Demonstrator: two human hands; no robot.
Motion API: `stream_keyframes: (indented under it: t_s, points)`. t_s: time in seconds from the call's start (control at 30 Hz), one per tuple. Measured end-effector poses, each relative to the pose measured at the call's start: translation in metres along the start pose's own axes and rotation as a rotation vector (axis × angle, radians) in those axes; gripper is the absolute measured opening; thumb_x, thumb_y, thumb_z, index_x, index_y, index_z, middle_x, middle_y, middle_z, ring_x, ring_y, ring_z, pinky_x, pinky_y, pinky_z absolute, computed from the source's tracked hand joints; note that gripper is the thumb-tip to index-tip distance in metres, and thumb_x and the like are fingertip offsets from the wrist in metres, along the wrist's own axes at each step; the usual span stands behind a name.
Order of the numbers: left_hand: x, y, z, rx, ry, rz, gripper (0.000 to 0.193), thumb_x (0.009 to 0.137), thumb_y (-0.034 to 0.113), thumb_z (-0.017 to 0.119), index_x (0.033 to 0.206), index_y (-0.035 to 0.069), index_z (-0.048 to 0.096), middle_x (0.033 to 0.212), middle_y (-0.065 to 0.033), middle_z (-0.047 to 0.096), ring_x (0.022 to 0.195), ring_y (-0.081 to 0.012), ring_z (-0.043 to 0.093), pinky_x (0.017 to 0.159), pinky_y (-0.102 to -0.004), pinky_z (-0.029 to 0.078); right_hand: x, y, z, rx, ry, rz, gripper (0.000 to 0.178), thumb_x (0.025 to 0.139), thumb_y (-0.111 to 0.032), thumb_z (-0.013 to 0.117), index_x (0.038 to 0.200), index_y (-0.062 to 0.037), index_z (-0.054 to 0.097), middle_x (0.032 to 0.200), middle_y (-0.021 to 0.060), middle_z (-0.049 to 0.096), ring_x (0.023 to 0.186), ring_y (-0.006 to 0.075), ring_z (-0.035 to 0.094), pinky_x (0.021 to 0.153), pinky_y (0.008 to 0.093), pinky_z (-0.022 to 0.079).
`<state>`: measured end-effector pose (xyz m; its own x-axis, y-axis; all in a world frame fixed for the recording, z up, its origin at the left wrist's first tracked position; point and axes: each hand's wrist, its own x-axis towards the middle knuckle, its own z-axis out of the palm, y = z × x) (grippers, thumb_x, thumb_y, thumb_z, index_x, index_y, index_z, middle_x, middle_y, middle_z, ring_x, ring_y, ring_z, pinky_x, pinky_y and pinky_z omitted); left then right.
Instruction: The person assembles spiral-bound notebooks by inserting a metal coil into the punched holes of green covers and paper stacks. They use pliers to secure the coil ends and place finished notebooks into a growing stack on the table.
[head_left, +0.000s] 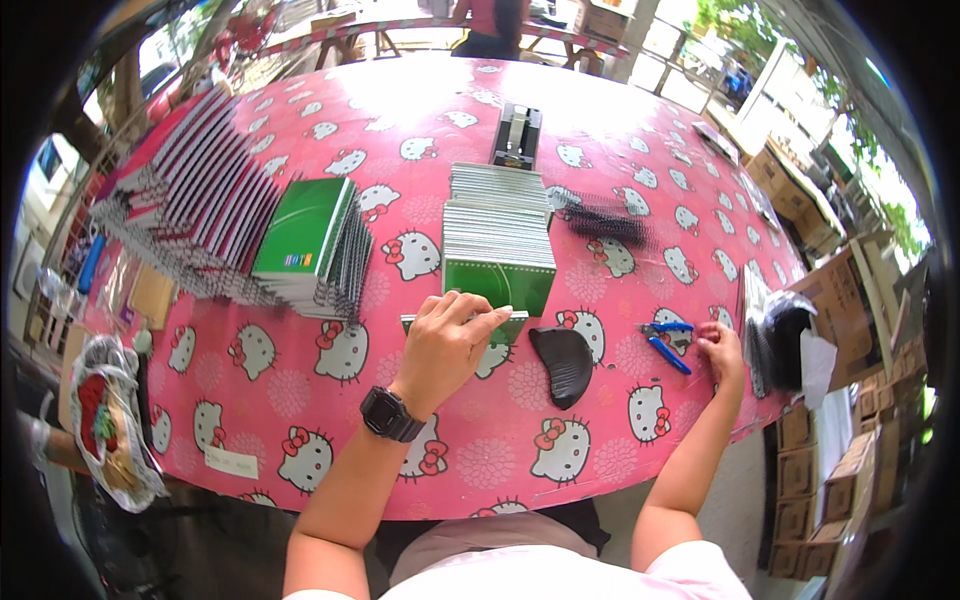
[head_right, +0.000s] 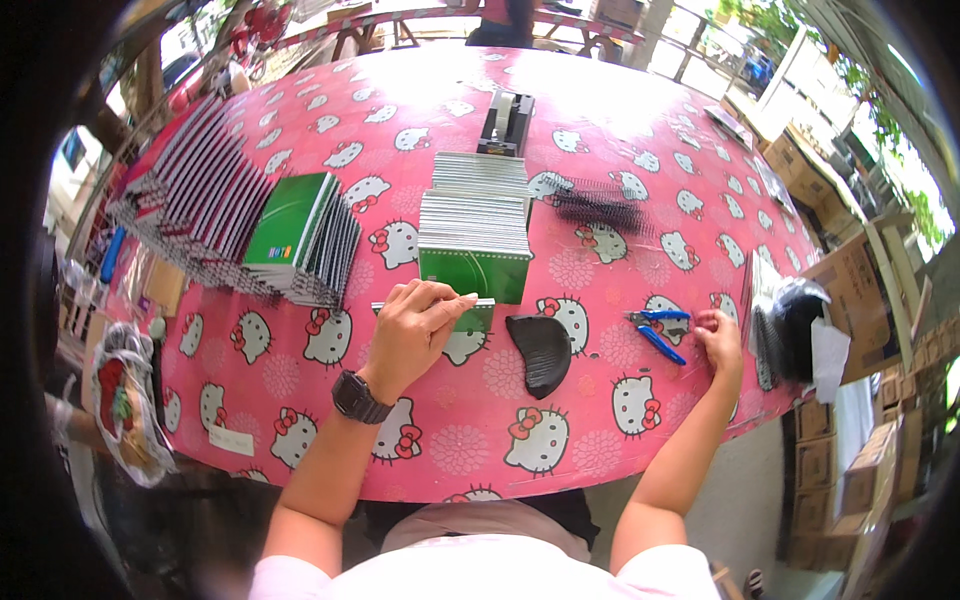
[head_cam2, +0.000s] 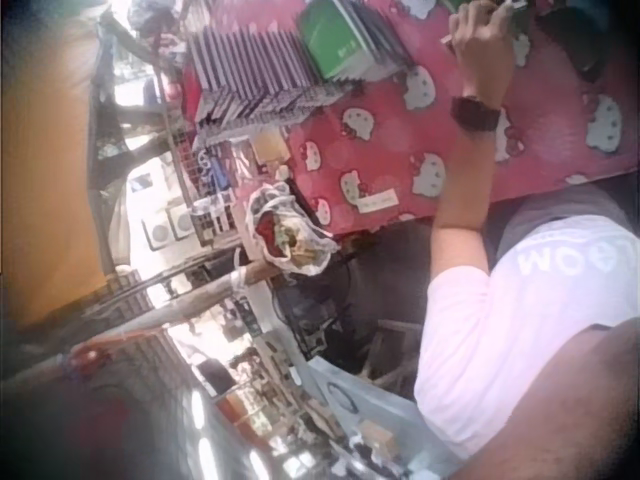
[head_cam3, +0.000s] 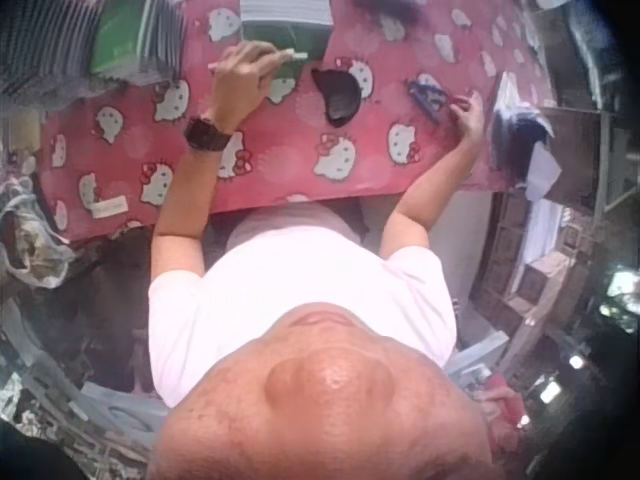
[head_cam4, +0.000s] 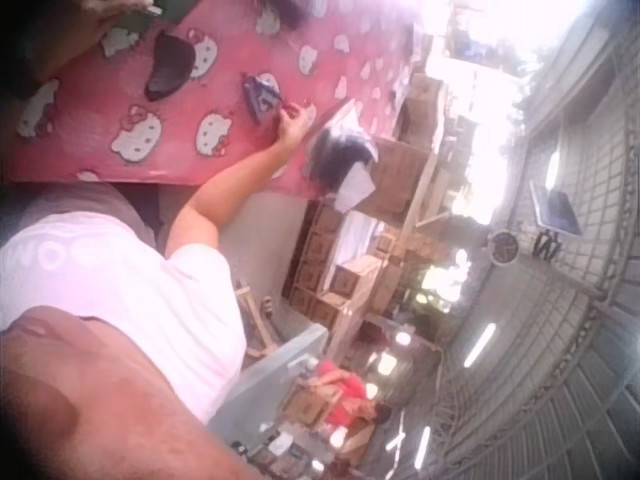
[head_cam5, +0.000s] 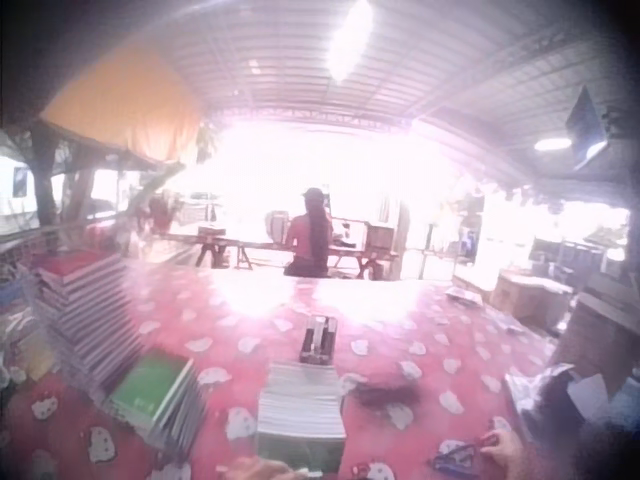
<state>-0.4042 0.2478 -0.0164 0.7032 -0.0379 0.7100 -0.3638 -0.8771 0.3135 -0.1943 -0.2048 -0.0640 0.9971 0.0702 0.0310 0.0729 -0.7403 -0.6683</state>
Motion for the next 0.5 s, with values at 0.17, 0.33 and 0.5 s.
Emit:
stream_keyframes:
  t_s: [0.17, 0.33, 0.5]
  points:
    - [0.0, -0.001, 0.001, -0.092, 0.021, -0.028, 0.015, 0.082, 0.01, 0.065, 0.096, 0.012, 0.069, 0.083, -0.0002, 0.06, 0.076, -0.0188, 0.057, 0.069, -0.0325, 0.043, -0.014, -0.052, -0.017, 0.126, 0.212, -0.109, 0.025, 0.08, -0.005, 0.062, 0.105, -0.0015, 0.059, 0.091, 0.0082, 0.064, 0.083, 0.017, 0.061, 0.075, 0.03, 0.048]
    - [-0.006, 0.0, -0.009, -0.063, -0.061, -0.048, 0.017, 0.082, 0.011, 0.065, 0.098, 0.012, 0.068, 0.085, -0.0013, 0.06, 0.078, -0.0198, 0.057, 0.071, -0.034, 0.042, -0.082, -0.239, 0.071, 0.345, -0.24, -0.505, 0.023, 0.081, 0.002, 0.062, 0.104, -0.0026, 0.059, 0.089, 0.0054, 0.059, 0.08, 0.0138, 0.057, 0.073, 0.03, 0.046]
    - [-0.003, 0.002, -0.008, -0.111, -0.06, -0.029, 0.015, 0.083, 0.01, 0.062, 0.096, 0.013, 0.067, 0.086, -0.0017, 0.061, 0.081, -0.0201, 0.058, 0.072, -0.0345, 0.041, -0.091, -0.251, 0.119, 0.268, -0.35, -0.73, 0.026, 0.07, 0.011, 0.068, 0.091, -0.0022, 0.063, 0.083, 0.0051, 0.058, 0.077, 0.015, 0.058, 0.069, 0.0286, 0.047]
